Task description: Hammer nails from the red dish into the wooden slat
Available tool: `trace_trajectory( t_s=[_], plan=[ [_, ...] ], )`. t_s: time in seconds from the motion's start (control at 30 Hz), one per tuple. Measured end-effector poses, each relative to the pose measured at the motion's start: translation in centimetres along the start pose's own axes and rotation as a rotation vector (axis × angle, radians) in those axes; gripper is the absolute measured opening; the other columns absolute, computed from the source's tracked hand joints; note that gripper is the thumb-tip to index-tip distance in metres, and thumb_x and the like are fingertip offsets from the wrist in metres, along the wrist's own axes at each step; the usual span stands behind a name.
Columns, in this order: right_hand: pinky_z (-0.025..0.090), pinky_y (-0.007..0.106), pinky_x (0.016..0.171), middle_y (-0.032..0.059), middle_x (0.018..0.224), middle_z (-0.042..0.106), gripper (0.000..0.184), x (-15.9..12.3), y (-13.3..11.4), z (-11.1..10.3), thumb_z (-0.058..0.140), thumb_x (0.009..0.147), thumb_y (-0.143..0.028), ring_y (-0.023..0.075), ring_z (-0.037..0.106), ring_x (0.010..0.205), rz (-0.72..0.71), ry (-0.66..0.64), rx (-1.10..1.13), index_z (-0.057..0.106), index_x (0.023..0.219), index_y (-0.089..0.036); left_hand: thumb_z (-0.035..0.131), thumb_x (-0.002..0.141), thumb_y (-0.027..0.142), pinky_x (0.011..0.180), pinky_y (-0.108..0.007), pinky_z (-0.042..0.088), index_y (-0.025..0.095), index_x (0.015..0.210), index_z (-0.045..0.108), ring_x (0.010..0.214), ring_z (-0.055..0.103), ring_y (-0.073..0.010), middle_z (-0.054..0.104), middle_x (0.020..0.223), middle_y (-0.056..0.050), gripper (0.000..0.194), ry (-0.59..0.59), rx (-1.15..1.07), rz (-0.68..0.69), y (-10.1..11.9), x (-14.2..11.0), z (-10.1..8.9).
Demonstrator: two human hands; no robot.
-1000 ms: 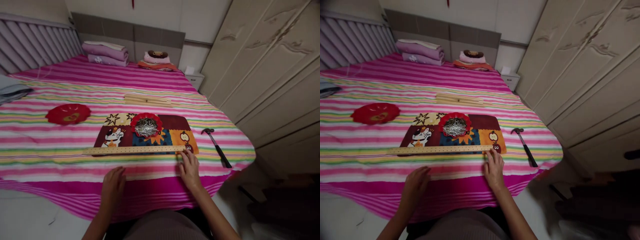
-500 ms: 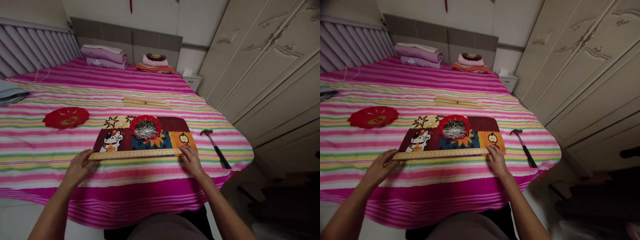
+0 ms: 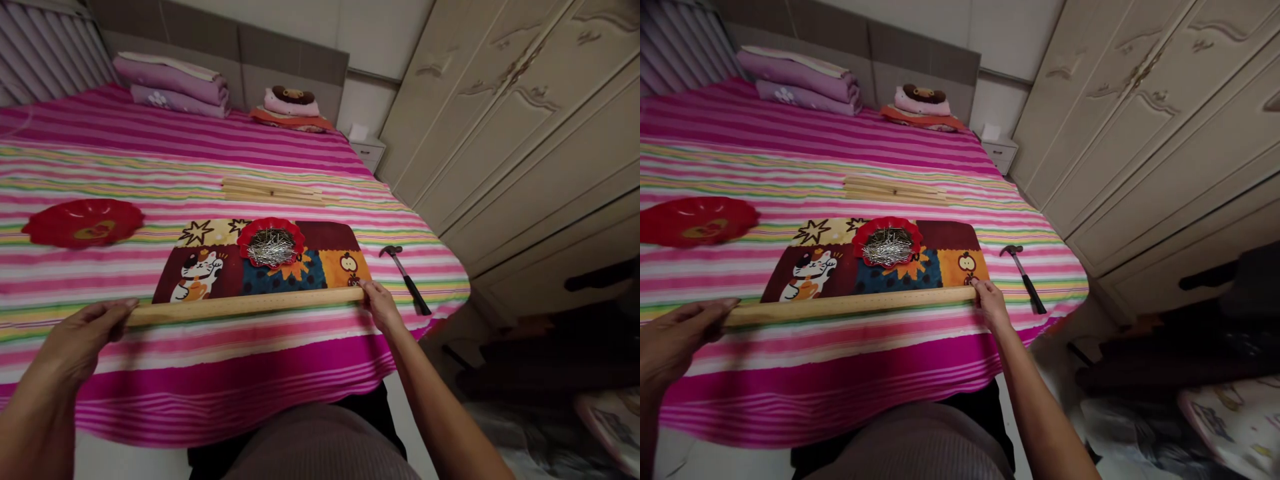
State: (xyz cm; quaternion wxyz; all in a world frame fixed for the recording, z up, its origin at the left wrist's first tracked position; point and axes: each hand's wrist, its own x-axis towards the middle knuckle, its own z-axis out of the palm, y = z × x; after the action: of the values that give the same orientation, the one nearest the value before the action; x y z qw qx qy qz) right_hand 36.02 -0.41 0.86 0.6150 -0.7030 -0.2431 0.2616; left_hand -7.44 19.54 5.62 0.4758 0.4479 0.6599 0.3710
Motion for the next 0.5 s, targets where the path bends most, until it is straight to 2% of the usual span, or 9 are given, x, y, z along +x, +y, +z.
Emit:
trace_trajectory(
  t_s=[0.13, 0.27, 0.4, 0.5],
  plan=[
    [0.037, 0.023, 0.042, -0.0059, 0.047, 0.050, 0.028, 0.8, 0.1, 0.1, 0.062, 0.068, -0.047, 0.0107, 0.045, 0.042, -0.055, -0.020, 0.014, 0.055, 0.061, -0.021, 0.078, 0.035, 0.038, 0.057, -0.018, 0.043, 0.018, 0.080, 0.067, 0.067, 0.054, -0.0098, 0.063, 0.071, 0.004, 0.051, -0.001, -0.004, 0.032, 0.3, 0.4, 0.3],
    [0.048, 0.030, 0.063, -0.0001, 0.073, 0.066, 0.021, 1.5, 0.4, 0.3, 0.064, 0.067, -0.041, 0.0167, 0.060, 0.066, -0.185, -0.064, -0.029, 0.064, 0.074, -0.021, 0.078, 0.040, 0.042, 0.069, -0.020, 0.046, 0.021, 0.101, 0.065, 0.085, 0.058, -0.0143, 0.067, 0.098, 0.000, 0.067, -0.089, 0.065, 0.178, -0.6, 2.1, 0.5],
    [0.044, 0.038, 0.088, 0.0037, 0.090, 0.069, 0.017, 1.4, 1.3, 0.6, 0.070, 0.063, -0.033, 0.0237, 0.060, 0.095, -0.325, -0.126, -0.130, 0.070, 0.077, -0.023, 0.077, 0.039, 0.049, 0.073, -0.022, 0.048, 0.019, 0.116, 0.059, 0.088, 0.058, -0.0174, 0.067, 0.100, -0.004, 0.085, -0.173, 0.176, 0.164, -2.4, 3.5, 1.1],
    [0.041, 0.041, 0.093, 0.0052, 0.095, 0.069, 0.018, 1.2, 2.1, 0.6, 0.067, 0.068, -0.030, 0.0244, 0.059, 0.099, -0.379, -0.136, -0.197, 0.072, 0.084, -0.025, 0.076, 0.040, 0.052, 0.077, -0.026, 0.049, 0.019, 0.121, 0.056, 0.090, 0.059, -0.0193, 0.068, 0.099, -0.004, 0.090, -0.181, 0.176, 0.176, -3.3, 3.6, 1.3]
  ],
)
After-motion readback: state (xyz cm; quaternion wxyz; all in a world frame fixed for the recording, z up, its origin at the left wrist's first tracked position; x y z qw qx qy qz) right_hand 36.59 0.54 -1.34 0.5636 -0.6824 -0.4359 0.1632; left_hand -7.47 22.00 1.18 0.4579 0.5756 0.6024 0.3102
